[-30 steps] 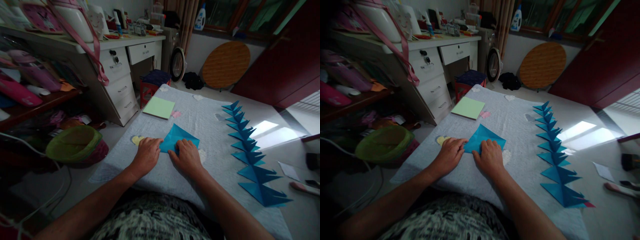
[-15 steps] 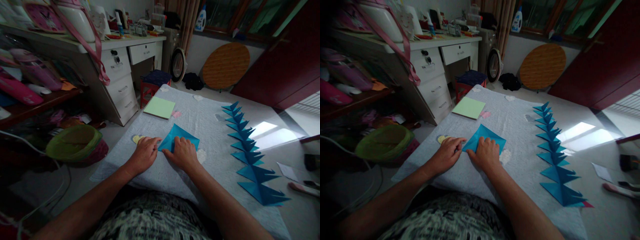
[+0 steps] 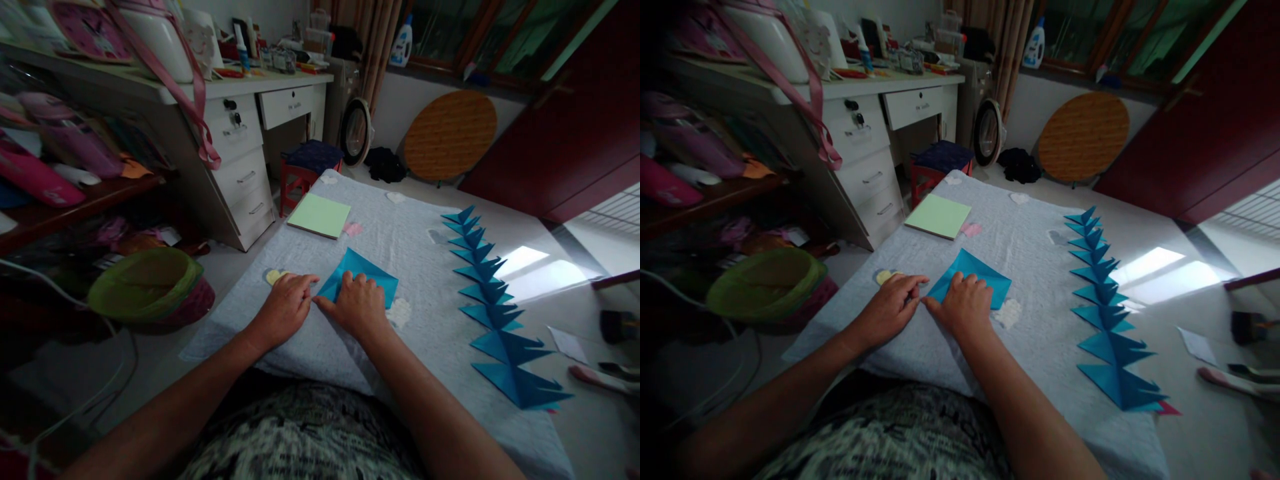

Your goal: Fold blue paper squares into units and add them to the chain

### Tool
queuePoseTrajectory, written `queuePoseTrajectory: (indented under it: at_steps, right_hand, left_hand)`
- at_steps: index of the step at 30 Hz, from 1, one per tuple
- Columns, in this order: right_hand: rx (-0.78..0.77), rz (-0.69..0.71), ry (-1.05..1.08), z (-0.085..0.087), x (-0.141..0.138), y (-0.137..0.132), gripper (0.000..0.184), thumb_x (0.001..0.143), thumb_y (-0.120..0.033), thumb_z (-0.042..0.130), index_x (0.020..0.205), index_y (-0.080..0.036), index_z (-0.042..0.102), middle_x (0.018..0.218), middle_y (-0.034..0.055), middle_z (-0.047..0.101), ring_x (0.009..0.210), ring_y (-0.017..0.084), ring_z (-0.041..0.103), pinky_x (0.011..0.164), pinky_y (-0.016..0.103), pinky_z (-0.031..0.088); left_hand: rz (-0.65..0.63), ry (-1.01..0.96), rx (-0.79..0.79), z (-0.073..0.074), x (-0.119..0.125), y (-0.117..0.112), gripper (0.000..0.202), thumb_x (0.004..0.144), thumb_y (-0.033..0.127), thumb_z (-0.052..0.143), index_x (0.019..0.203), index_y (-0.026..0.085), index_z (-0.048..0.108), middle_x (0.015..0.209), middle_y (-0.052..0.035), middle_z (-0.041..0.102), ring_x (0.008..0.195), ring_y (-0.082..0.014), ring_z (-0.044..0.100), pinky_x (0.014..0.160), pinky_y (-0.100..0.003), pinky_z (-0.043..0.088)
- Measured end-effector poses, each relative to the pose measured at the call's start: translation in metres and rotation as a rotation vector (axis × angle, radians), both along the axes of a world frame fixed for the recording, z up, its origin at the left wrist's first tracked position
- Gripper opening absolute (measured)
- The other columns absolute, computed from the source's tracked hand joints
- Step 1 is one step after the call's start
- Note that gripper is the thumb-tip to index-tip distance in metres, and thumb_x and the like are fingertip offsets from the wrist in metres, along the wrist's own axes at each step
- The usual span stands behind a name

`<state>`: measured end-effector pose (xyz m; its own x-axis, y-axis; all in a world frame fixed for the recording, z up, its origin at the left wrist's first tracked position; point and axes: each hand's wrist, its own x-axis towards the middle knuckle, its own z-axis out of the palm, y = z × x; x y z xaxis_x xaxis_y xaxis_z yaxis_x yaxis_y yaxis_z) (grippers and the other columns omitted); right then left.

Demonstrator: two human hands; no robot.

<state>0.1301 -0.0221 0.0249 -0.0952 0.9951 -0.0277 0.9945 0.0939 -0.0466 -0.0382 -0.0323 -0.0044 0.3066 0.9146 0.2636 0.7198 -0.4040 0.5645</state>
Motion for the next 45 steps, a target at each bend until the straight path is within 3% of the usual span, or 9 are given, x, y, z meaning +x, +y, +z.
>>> queuePoseTrajectory:
  at_steps: [5, 11, 15, 18, 23, 30, 38, 45]
  right_hand:
    - [-0.037, 0.013, 0.010, 0.003, 0.004, 0.001, 0.074, 0.082, -0.080, 0.048, 0.108, -0.012, 0.061, 0.100, 0.0227, 0.067, 0.095, 0.038, 0.065, 0.076, 0.045, 0.047]
    - [-0.136, 0.089, 0.033, 0.008, 0.019, 0.003, 0.042, 0.099, -0.050, 0.043, 0.113, -0.014, 0.059, 0.107, 0.0181, 0.066, 0.098, 0.032, 0.064, 0.079, 0.040, 0.046]
    - [-0.120, 0.160, 0.063, 0.005, 0.029, -0.004, 0.026, 0.098, -0.036, 0.049, 0.108, -0.015, 0.060, 0.108, 0.0147, 0.063, 0.102, 0.030, 0.059, 0.084, 0.040, 0.044]
    - [-0.088, 0.230, 0.104, 0.003, 0.038, -0.016, 0.017, 0.098, -0.027, 0.048, 0.102, -0.017, 0.061, 0.105, 0.0123, 0.061, 0.100, 0.027, 0.056, 0.086, 0.040, 0.043]
    - [-0.001, 0.336, 0.151, -0.003, 0.045, -0.040, 0.023, 0.097, -0.017, 0.047, 0.111, -0.019, 0.065, 0.106, 0.0115, 0.060, 0.097, 0.026, 0.053, 0.088, 0.040, 0.044]
    - [0.102, 0.318, 0.146, -0.018, 0.045, -0.061, 0.049, 0.094, -0.036, 0.059, 0.140, -0.019, 0.053, 0.132, 0.0150, 0.056, 0.120, 0.034, 0.047, 0.106, 0.052, 0.039]
    - [0.112, 0.233, 0.082, -0.025, 0.068, -0.069, 0.055, 0.094, -0.046, 0.058, 0.140, -0.015, 0.054, 0.142, 0.0145, 0.056, 0.130, 0.035, 0.046, 0.114, 0.058, 0.031]
    - [0.083, 0.179, 0.010, -0.022, 0.088, -0.075, 0.061, 0.094, -0.049, 0.055, 0.145, -0.016, 0.049, 0.150, 0.0133, 0.050, 0.136, 0.037, 0.042, 0.115, 0.061, 0.027]
  left_hand:
    - [0.003, -0.020, 0.011, -0.001, -0.001, 0.001, 0.035, 0.087, 0.010, 0.049, 0.119, 0.013, 0.062, 0.088, -0.0067, 0.066, 0.093, -0.0245, 0.059, 0.092, -0.042, 0.048]
    - [0.005, -0.027, 0.109, 0.001, -0.001, -0.002, 0.030, 0.092, 0.011, 0.044, 0.115, 0.012, 0.063, 0.103, -0.0105, 0.068, 0.098, -0.0240, 0.061, 0.093, -0.042, 0.050]
    - [-0.158, 0.102, 0.270, -0.001, 0.008, -0.012, 0.030, 0.096, 0.013, 0.044, 0.118, 0.014, 0.064, 0.117, -0.0111, 0.069, 0.111, -0.0251, 0.061, 0.105, -0.046, 0.044]
    - [-0.309, 0.227, 0.317, -0.006, 0.018, -0.021, 0.033, 0.099, 0.015, 0.043, 0.127, 0.013, 0.061, 0.128, -0.0126, 0.066, 0.119, -0.0244, 0.060, 0.106, -0.042, 0.046]
    - [-0.325, 0.364, 0.308, -0.012, 0.026, -0.026, 0.037, 0.100, 0.023, 0.046, 0.130, 0.008, 0.059, 0.131, -0.0149, 0.065, 0.122, -0.0266, 0.060, 0.105, -0.042, 0.048]
    - [-0.322, 0.439, 0.304, -0.010, 0.022, -0.024, 0.040, 0.097, 0.027, 0.054, 0.131, 0.007, 0.060, 0.134, -0.0165, 0.064, 0.125, -0.0293, 0.058, 0.107, -0.044, 0.046]
    - [-0.303, 0.401, 0.285, -0.010, 0.012, -0.023, 0.038, 0.096, 0.029, 0.057, 0.129, 0.012, 0.062, 0.135, -0.0147, 0.063, 0.124, -0.0299, 0.058, 0.105, -0.046, 0.047]
    - [-0.244, 0.462, 0.345, -0.008, -0.003, -0.026, 0.036, 0.097, 0.029, 0.054, 0.124, 0.009, 0.065, 0.128, -0.0169, 0.067, 0.117, -0.0302, 0.062, 0.101, -0.045, 0.049]
